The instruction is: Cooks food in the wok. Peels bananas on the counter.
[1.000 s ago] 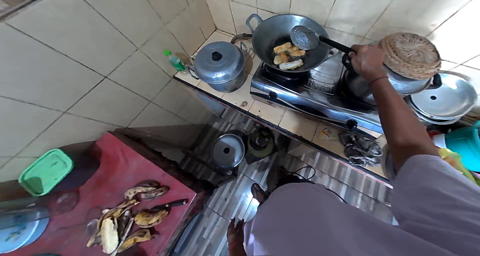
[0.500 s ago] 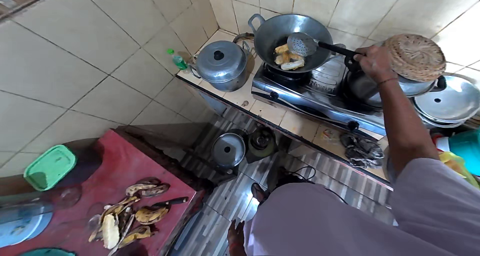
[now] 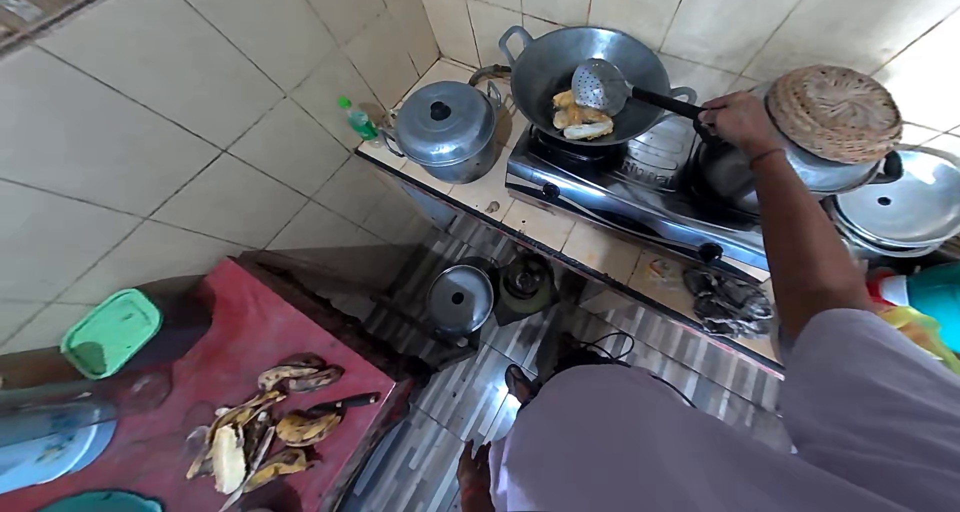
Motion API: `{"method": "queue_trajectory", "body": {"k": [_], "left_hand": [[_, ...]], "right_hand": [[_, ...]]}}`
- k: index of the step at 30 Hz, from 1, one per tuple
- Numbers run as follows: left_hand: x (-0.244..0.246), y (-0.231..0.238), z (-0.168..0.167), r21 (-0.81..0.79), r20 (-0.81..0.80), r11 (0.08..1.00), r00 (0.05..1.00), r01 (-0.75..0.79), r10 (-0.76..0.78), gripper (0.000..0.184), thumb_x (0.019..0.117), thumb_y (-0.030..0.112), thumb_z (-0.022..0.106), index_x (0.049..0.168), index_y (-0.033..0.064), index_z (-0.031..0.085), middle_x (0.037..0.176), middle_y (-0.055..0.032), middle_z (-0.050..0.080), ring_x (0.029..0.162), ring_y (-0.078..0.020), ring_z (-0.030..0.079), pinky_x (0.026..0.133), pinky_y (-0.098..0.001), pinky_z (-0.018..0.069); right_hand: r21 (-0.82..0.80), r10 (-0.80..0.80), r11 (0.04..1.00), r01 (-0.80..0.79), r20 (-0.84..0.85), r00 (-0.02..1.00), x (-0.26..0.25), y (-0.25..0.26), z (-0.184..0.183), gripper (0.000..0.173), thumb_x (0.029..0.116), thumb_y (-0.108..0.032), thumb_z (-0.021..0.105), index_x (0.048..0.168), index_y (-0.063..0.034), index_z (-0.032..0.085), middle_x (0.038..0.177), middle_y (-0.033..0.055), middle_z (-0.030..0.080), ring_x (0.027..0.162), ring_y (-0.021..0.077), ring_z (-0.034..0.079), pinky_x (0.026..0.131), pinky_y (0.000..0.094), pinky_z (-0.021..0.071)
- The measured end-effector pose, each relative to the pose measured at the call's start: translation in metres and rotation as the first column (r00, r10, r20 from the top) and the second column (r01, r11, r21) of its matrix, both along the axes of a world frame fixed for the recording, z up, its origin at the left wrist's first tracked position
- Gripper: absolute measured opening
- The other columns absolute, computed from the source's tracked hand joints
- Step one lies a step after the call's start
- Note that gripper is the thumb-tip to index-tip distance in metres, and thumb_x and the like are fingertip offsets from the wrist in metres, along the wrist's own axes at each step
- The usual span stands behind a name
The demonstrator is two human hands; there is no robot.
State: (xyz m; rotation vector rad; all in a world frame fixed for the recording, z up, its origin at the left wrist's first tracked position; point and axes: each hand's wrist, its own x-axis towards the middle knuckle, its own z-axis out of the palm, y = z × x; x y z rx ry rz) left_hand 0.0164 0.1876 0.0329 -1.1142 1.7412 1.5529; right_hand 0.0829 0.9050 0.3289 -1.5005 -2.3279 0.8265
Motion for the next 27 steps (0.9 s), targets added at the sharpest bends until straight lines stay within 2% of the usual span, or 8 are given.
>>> {"method": "queue_trajectory", "body": {"k": [6,9,12,16,19,21,24,27], "left_hand": [[-0.005,-0.004,-0.004,0.026,-0.006,1.0,1.0,-0.001,0.001,0.042,0.1114,0.021,0.035,0.145,-0.0037,0.036,0.125,-0.0216,0.052,0.09,-0.0186,0.055,0.082,-0.0334,0.0499],[-0.004,-0.005,-0.007,0.016,-0.005,1.0,1.0,0.014,-0.014,0.041,0.1104,0.021,0.038,0.143,-0.0032,0.04,0.119,-0.0195,0.055,0.085,-0.0172,0.055,0.077,-0.0334,0.0501],[-0.007,-0.004,-0.009,0.013,0.003,1.0,1.0,0.013,-0.013,0.041,0.11,0.022,0.038,0.143,-0.0025,0.039,0.121,-0.0198,0.054,0.086,-0.0182,0.054,0.078,-0.0345,0.0499],[-0.015,-0.006,-0.014,0.034,0.018,0.999,1.0,-0.002,0.001,0.044,0.1109,0.023,0.036,0.148,-0.0004,0.035,0.129,-0.0223,0.051,0.093,-0.0217,0.055,0.082,-0.0368,0.0499],[-0.02,-0.004,-0.017,0.029,0.027,0.999,0.999,-0.032,0.031,0.042,0.1105,0.023,0.037,0.146,0.0001,0.036,0.123,-0.0198,0.052,0.088,-0.02,0.055,0.079,-0.035,0.0505],[-0.021,-0.004,-0.019,0.03,0.022,0.999,0.999,-0.033,0.033,0.043,0.1105,0.023,0.037,0.146,-0.0003,0.036,0.127,-0.0211,0.051,0.09,-0.0213,0.055,0.08,-0.0364,0.0506],[-0.021,-0.004,-0.021,0.035,0.01,0.999,1.0,-0.03,0.03,0.043,0.1106,0.021,0.037,0.147,-0.0015,0.036,0.131,-0.0226,0.049,0.094,-0.0225,0.055,0.083,-0.0369,0.0502],[-0.021,-0.004,-0.02,0.025,0.012,0.999,1.0,-0.022,0.022,0.043,0.1107,0.022,0.037,0.147,-0.0008,0.036,0.132,-0.0223,0.049,0.094,-0.0221,0.055,0.084,-0.0366,0.0499]], "right_hand": [[-0.066,-0.069,0.996,0.06,-0.143,0.987,0.015,-0.003,-0.005,0.034,0.1028,-0.02,0.058,0.127,0.0005,0.067,0.119,0.0254,0.066,0.098,0.0335,0.064,0.09,0.056,0.0499],[-0.093,-0.097,0.992,0.084,-0.141,0.985,0.02,-0.009,-0.001,0.036,0.1043,-0.022,0.057,0.132,-0.0005,0.065,0.123,0.0253,0.066,0.101,0.0332,0.064,0.093,0.0551,0.05],[-0.049,-0.076,0.996,0.07,-0.13,0.989,0.026,-0.011,-0.003,0.034,0.1033,-0.022,0.058,0.129,-0.0017,0.068,0.116,0.0249,0.067,0.099,0.0346,0.065,0.091,0.0574,0.0495],[0.044,0.0,0.999,0.004,-0.092,0.996,0.032,-0.021,0.005,0.033,0.1045,-0.021,0.057,0.127,-0.0008,0.069,0.119,0.028,0.068,0.105,0.0417,0.066,0.095,0.0637,0.0479],[0.068,0.04,0.997,-0.033,-0.107,0.993,0.038,-0.024,0.007,0.032,0.1044,-0.021,0.056,0.127,-0.002,0.069,0.115,0.0277,0.068,0.1,0.0407,0.066,0.091,0.0632,0.0486],[0.084,0.046,0.996,-0.039,-0.075,0.996,0.039,-0.026,0.01,0.033,0.1045,-0.023,0.057,0.128,-0.0038,0.069,0.119,0.0272,0.068,0.106,0.0418,0.066,0.095,0.0637,0.0487],[0.14,0.074,0.987,-0.078,0.03,0.997,0.04,-0.031,0.016,0.035,0.1055,-0.025,0.057,0.13,-0.0037,0.069,0.125,0.03,0.066,0.12,0.0492,0.061,0.102,0.0711,0.0419],[0.177,0.093,0.979,-0.1,0.045,0.995,0.043,-0.033,0.017,0.035,0.1056,-0.026,0.056,0.13,-0.0045,0.07,0.124,0.0304,0.067,0.119,0.0504,0.061,0.101,0.0725,0.0411]]}}
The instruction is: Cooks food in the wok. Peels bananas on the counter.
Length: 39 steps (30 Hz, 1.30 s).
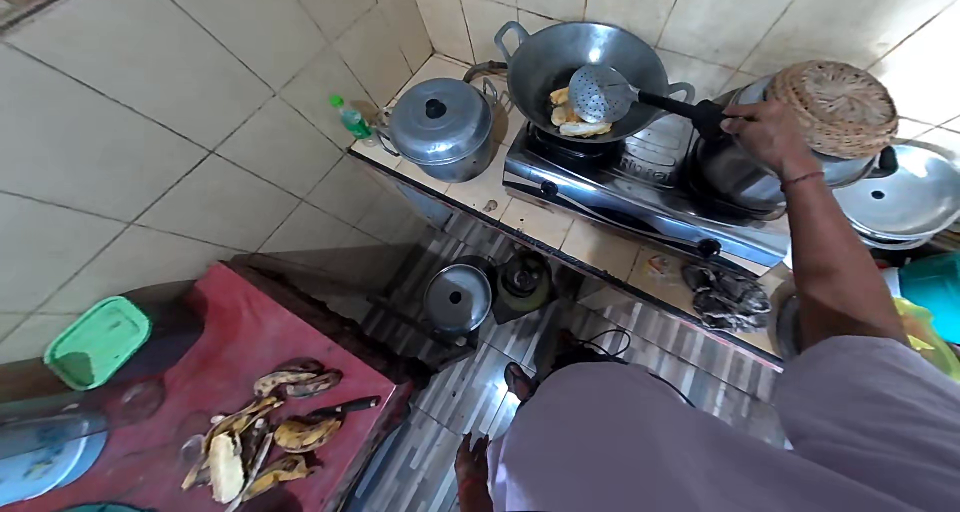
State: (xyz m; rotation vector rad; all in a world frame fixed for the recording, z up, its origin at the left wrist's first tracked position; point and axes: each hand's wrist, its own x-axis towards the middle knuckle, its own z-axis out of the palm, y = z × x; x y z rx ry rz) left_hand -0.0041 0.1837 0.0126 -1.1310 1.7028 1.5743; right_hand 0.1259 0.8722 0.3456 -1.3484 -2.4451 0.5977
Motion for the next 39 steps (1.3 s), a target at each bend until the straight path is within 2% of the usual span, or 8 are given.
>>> {"method": "queue_trajectory", "body": {"k": [4,14,19,23,26,30,36,39], "left_hand": [[0.001,-0.003,-0.005,-0.004,0.004,1.0,1.0,0.013,-0.013,0.042,0.1101,0.023,0.04,0.146,0.0,0.039,0.129,-0.021,0.052,0.091,-0.0208,0.055,0.081,-0.0364,0.0501],[0.001,0.003,0.013,0.018,-0.005,0.999,0.999,0.042,-0.042,0.044,0.1118,0.023,0.033,0.148,-0.0008,0.034,0.128,-0.022,0.05,0.092,-0.0212,0.054,0.082,-0.0363,0.0491],[0.009,-0.004,0.004,-0.013,-0.015,0.999,0.999,0.046,-0.046,0.042,0.1111,0.023,0.037,0.145,-0.0023,0.038,0.127,-0.0212,0.052,0.09,-0.02,0.055,0.081,-0.0355,0.0502],[0.013,-0.002,0.016,-0.03,-0.032,0.993,0.993,0.111,-0.112,0.042,0.1111,0.016,0.037,0.146,-0.0064,0.037,0.138,-0.0258,0.047,0.098,-0.0225,0.054,0.088,-0.037,0.0485],[0.012,-0.003,0.008,-0.031,-0.02,0.996,0.996,0.083,-0.083,0.04,0.1104,0.018,0.038,0.143,-0.0048,0.04,0.125,-0.0215,0.052,0.088,-0.0181,0.054,0.08,-0.0332,0.0496],[0.007,-0.002,0.003,-0.018,0.0,0.998,0.998,0.06,-0.06,0.041,0.1105,0.021,0.039,0.144,-0.0028,0.04,0.123,-0.0219,0.054,0.085,-0.0185,0.055,0.078,-0.0335,0.0502],[0.005,0.001,0.005,-0.021,0.016,0.997,0.997,0.071,-0.07,0.042,0.1109,0.023,0.038,0.145,-0.0022,0.04,0.123,-0.0221,0.055,0.086,-0.0185,0.057,0.077,-0.0334,0.0505],[0.007,0.003,0.014,-0.011,0.007,0.998,0.998,0.062,-0.062,0.042,0.1108,0.02,0.037,0.146,-0.0031,0.037,0.131,-0.0237,0.05,0.092,-0.0206,0.055,0.082,-0.0346,0.0496]], "right_hand": [[-0.019,-0.067,0.998,0.066,-0.05,0.997,-0.001,-0.001,0.001,0.035,0.1052,-0.026,0.056,0.13,-0.0059,0.07,0.125,0.0284,0.067,0.12,0.0475,0.061,0.102,0.07,0.0424],[0.035,-0.09,0.996,0.086,0.129,0.988,-0.028,0.004,-0.001,0.036,0.1068,-0.026,0.051,0.132,-0.0083,0.069,0.13,0.0306,0.064,0.125,0.0536,0.057,0.1,0.0763,0.0387],[0.026,-0.071,0.997,0.069,0.083,0.994,-0.023,0.005,-0.004,0.035,0.1063,-0.026,0.054,0.132,-0.0078,0.069,0.13,0.0287,0.065,0.126,0.0516,0.057,0.102,0.0748,0.0389],[0.017,-0.059,0.998,0.059,0.011,0.998,-0.012,0.009,-0.008,0.033,0.1055,-0.024,0.055,0.13,-0.009,0.07,0.126,0.0265,0.068,0.123,0.0483,0.061,0.102,0.0725,0.0415],[0.01,-0.033,0.999,0.033,-0.012,0.999,-0.003,0.013,-0.009,0.032,0.106,-0.023,0.054,0.128,-0.0075,0.071,0.123,0.0278,0.068,0.119,0.048,0.062,0.1,0.0715,0.0427],[-0.008,-0.029,1.0,0.028,-0.018,0.999,0.001,0.004,0.0,0.034,0.1064,-0.023,0.053,0.131,-0.0053,0.069,0.124,0.0285,0.067,0.119,0.0475,0.062,0.102,0.0691,0.0431],[0.017,0.006,1.0,-0.006,-0.016,1.0,0.006,-0.003,0.007,0.034,0.1065,-0.022,0.053,0.131,-0.0038,0.069,0.124,0.0303,0.067,0.12,0.0491,0.062,0.103,0.0694,0.0425],[0.055,0.033,0.998,-0.035,0.021,0.999,0.007,-0.009,0.013,0.034,0.1069,-0.022,0.053,0.131,-0.0046,0.069,0.124,0.0302,0.067,0.12,0.0503,0.061,0.103,0.0712,0.0417]]}}
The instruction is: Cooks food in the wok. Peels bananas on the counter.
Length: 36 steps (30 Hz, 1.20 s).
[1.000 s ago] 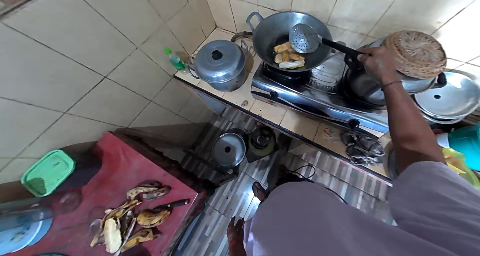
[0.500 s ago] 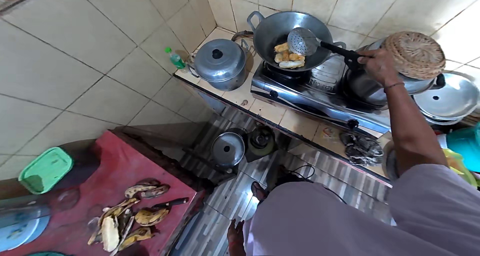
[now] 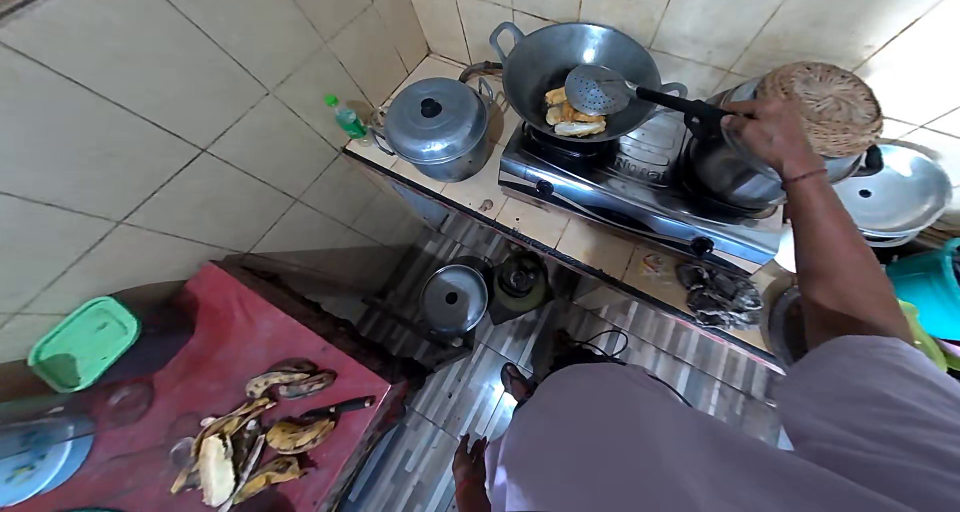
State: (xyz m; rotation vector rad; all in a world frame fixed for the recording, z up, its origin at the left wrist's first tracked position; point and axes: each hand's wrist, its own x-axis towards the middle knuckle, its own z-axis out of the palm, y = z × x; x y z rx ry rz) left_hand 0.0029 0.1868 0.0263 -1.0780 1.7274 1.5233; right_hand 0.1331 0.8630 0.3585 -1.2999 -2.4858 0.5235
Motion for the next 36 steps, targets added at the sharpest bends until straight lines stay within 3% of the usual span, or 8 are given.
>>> {"method": "queue_trajectory", "body": {"k": [4,9,13,18,21,26,32,36], "left_hand": [[0.005,0.002,0.01,-0.018,-0.007,0.999,1.0,0.026,-0.026,0.041,0.1109,0.019,0.037,0.146,-0.0041,0.038,0.133,-0.0235,0.05,0.094,-0.0207,0.054,0.085,-0.0355,0.0488],[0.005,-0.002,-0.002,0.006,-0.003,1.0,1.0,-0.022,0.022,0.042,0.1104,0.02,0.037,0.146,-0.0023,0.038,0.131,-0.0228,0.051,0.093,-0.0206,0.055,0.083,-0.0357,0.0496],[0.003,-0.003,-0.008,0.018,-0.019,1.0,1.0,-0.008,0.009,0.043,0.1104,0.019,0.037,0.147,-0.003,0.036,0.134,-0.0245,0.049,0.095,-0.0226,0.055,0.085,-0.0369,0.0491],[0.005,-0.006,-0.006,0.019,-0.01,0.999,0.999,-0.04,0.04,0.043,0.1107,0.021,0.037,0.147,-0.0021,0.037,0.129,-0.0222,0.051,0.09,-0.0201,0.055,0.081,-0.0345,0.0498],[0.007,-0.008,-0.005,0.024,-0.009,0.999,0.999,-0.048,0.048,0.041,0.1103,0.021,0.037,0.144,-0.0024,0.037,0.125,-0.0196,0.051,0.088,-0.0183,0.054,0.08,-0.0331,0.0493],[0.007,-0.009,-0.009,0.005,-0.002,1.0,1.0,-0.03,0.03,0.043,0.1102,0.021,0.039,0.146,-0.002,0.038,0.132,-0.0227,0.05,0.094,-0.0218,0.055,0.084,-0.0365,0.0494],[0.002,-0.006,-0.008,0.023,0.01,1.0,1.0,-0.006,0.006,0.047,0.1116,0.025,0.034,0.15,-0.0007,0.033,0.139,-0.0262,0.046,0.102,-0.0268,0.055,0.089,-0.0421,0.0483],[0.001,-0.003,-0.005,0.02,0.022,1.0,1.0,-0.023,0.023,0.046,0.1117,0.025,0.034,0.15,-0.0012,0.033,0.139,-0.0253,0.046,0.1,-0.026,0.055,0.088,-0.0403,0.0488]], "right_hand": [[0.097,0.003,0.995,-0.016,0.131,0.991,-0.006,-0.01,0.011,0.035,0.1077,-0.025,0.052,0.133,-0.0077,0.069,0.122,0.0336,0.067,0.118,0.0578,0.06,0.098,0.0776,0.0396],[0.123,-0.035,0.992,0.007,0.223,0.974,-0.018,-0.012,0.015,0.036,0.1087,-0.027,0.049,0.135,-0.01,0.067,0.12,0.0342,0.067,0.115,0.0588,0.06,0.093,0.0783,0.0411],[0.102,-0.032,0.995,0.013,0.187,0.982,-0.017,-0.008,0.013,0.037,0.1087,-0.027,0.049,0.135,-0.0102,0.067,0.122,0.0344,0.066,0.118,0.0586,0.059,0.095,0.0786,0.0398],[0.066,0.004,0.998,-0.006,0.042,0.999,-0.005,-0.004,0.011,0.033,0.1074,-0.022,0.05,0.127,-0.0056,0.071,0.12,0.0336,0.067,0.117,0.0556,0.061,0.097,0.0772,0.0402],[0.069,0.001,0.998,-0.005,0.062,0.998,0.0,-0.005,0.012,0.033,0.1066,-0.022,0.052,0.129,-0.0056,0.071,0.121,0.0343,0.066,0.118,0.0565,0.06,0.097,0.0766,0.0405],[0.086,-0.032,0.996,0.024,0.092,0.995,0.002,-0.002,0.005,0.036,0.1072,-0.026,0.052,0.133,-0.0077,0.069,0.122,0.0331,0.067,0.118,0.0572,0.06,0.097,0.0777,0.0402],[0.119,-0.03,0.993,0.022,0.065,0.997,-0.004,-0.007,0.013,0.034,0.1077,-0.021,0.05,0.129,-0.0041,0.069,0.118,0.0364,0.066,0.115,0.0596,0.06,0.095,0.0781,0.0405],[0.158,0.005,0.987,-0.024,0.121,0.993,-0.009,-0.008,0.013,0.033,0.108,-0.021,0.05,0.128,-0.0052,0.07,0.116,0.0365,0.067,0.113,0.0604,0.061,0.095,0.0785,0.0404]]}}
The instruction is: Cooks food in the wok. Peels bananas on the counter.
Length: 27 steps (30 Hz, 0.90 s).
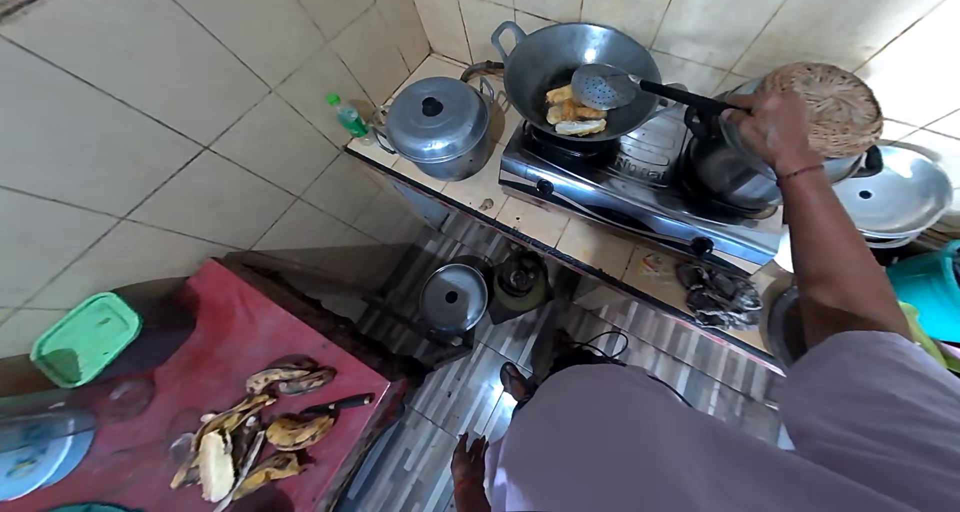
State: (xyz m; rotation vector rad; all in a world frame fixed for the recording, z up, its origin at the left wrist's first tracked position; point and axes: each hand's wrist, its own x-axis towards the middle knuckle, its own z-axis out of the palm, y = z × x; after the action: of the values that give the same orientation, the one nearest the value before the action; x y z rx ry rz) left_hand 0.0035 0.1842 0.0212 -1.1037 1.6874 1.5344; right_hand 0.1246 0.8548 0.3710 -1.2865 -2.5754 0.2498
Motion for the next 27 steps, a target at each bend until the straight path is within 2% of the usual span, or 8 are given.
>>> {"method": "queue_trajectory", "body": {"k": [3,6,10,12,15,20,24,27], "left_hand": [[0.001,0.002,0.003,-0.001,-0.004,1.0,1.0,0.002,-0.002,0.044,0.1118,0.023,0.033,0.148,-0.0024,0.034,0.134,-0.0238,0.048,0.094,-0.0224,0.055,0.084,-0.036,0.0491],[0.002,-0.001,0.001,0.0,-0.006,1.0,1.0,0.002,-0.002,0.044,0.1116,0.022,0.034,0.148,-0.0021,0.035,0.135,-0.0243,0.048,0.095,-0.0227,0.055,0.085,-0.0364,0.0489],[0.0,-0.004,-0.005,-0.006,-0.01,1.0,1.0,-0.016,0.016,0.043,0.1111,0.024,0.036,0.146,-0.0015,0.036,0.127,-0.0223,0.051,0.09,-0.0212,0.055,0.081,-0.0354,0.0496],[-0.002,-0.003,-0.003,-0.006,-0.001,1.0,1.0,-0.024,0.024,0.044,0.1111,0.024,0.036,0.147,-0.0013,0.035,0.132,-0.0237,0.049,0.095,-0.0236,0.054,0.085,-0.0378,0.0488],[-0.001,-0.002,-0.003,0.001,0.015,0.999,0.999,-0.047,0.047,0.046,0.1112,0.025,0.036,0.15,0.0002,0.034,0.142,-0.0253,0.044,0.104,-0.0271,0.055,0.09,-0.0415,0.0481],[0.006,0.001,-0.004,-0.002,-0.009,0.999,0.999,-0.04,0.04,0.044,0.1111,0.024,0.035,0.148,-0.0004,0.035,0.133,-0.022,0.049,0.093,-0.0218,0.054,0.084,-0.0362,0.0489],[0.013,0.002,-0.007,-0.009,-0.053,1.0,0.998,0.016,-0.017,0.045,0.1115,0.021,0.035,0.149,-0.0034,0.035,0.141,-0.0266,0.046,0.102,-0.026,0.055,0.09,-0.0402,0.0487],[0.018,0.005,-0.004,-0.034,-0.062,0.998,0.997,0.054,-0.056,0.045,0.1114,0.022,0.036,0.148,-0.0035,0.037,0.137,-0.0269,0.049,0.099,-0.026,0.055,0.088,-0.0408,0.0489]], "right_hand": [[-0.015,-0.005,1.0,0.006,0.059,0.998,-0.004,-0.002,-0.004,0.035,0.1084,-0.024,0.05,0.134,-0.0092,0.068,0.12,0.0341,0.067,0.115,0.0592,0.061,0.095,0.0786,0.0406],[-0.004,-0.046,0.999,0.047,0.131,0.99,-0.012,-0.002,-0.009,0.037,0.1089,-0.026,0.049,0.137,-0.0104,0.067,0.122,0.0337,0.067,0.116,0.0587,0.061,0.092,0.0785,0.042],[0.063,-0.058,0.997,0.049,0.145,0.988,-0.018,0.006,-0.016,0.035,0.1088,-0.023,0.047,0.131,-0.006,0.067,0.118,0.0356,0.066,0.113,0.0588,0.062,0.089,0.0768,0.0435],[0.062,-0.051,0.997,0.043,0.131,0.99,-0.02,0.006,-0.015,0.033,0.1086,-0.022,0.047,0.127,-0.0031,0.068,0.115,0.0369,0.066,0.111,0.0597,0.062,0.087,0.0771,0.0438],[0.047,-0.064,0.997,0.06,0.093,0.994,-0.021,0.006,-0.009,0.033,0.1089,-0.023,0.046,0.126,-0.0037,0.068,0.114,0.0375,0.066,0.11,0.0611,0.062,0.088,0.0787,0.043],[0.107,-0.062,0.993,0.052,0.096,0.993,-0.027,0.023,-0.006,0.035,0.1085,-0.024,0.046,0.129,-0.0041,0.066,0.117,0.0361,0.066,0.112,0.0591,0.062,0.089,0.0766,0.0443],[0.123,-0.045,0.992,0.028,0.137,0.99,-0.033,0.031,-0.002,0.033,0.1084,-0.024,0.047,0.125,-0.0039,0.068,0.113,0.0355,0.067,0.109,0.0595,0.063,0.087,0.0769,0.0448],[0.105,-0.011,0.994,-0.005,0.155,0.988,-0.03,0.039,-0.007,0.032,0.1082,-0.023,0.049,0.124,-0.0046,0.07,0.112,0.0355,0.068,0.109,0.0597,0.063,0.089,0.0776,0.0438]]}}
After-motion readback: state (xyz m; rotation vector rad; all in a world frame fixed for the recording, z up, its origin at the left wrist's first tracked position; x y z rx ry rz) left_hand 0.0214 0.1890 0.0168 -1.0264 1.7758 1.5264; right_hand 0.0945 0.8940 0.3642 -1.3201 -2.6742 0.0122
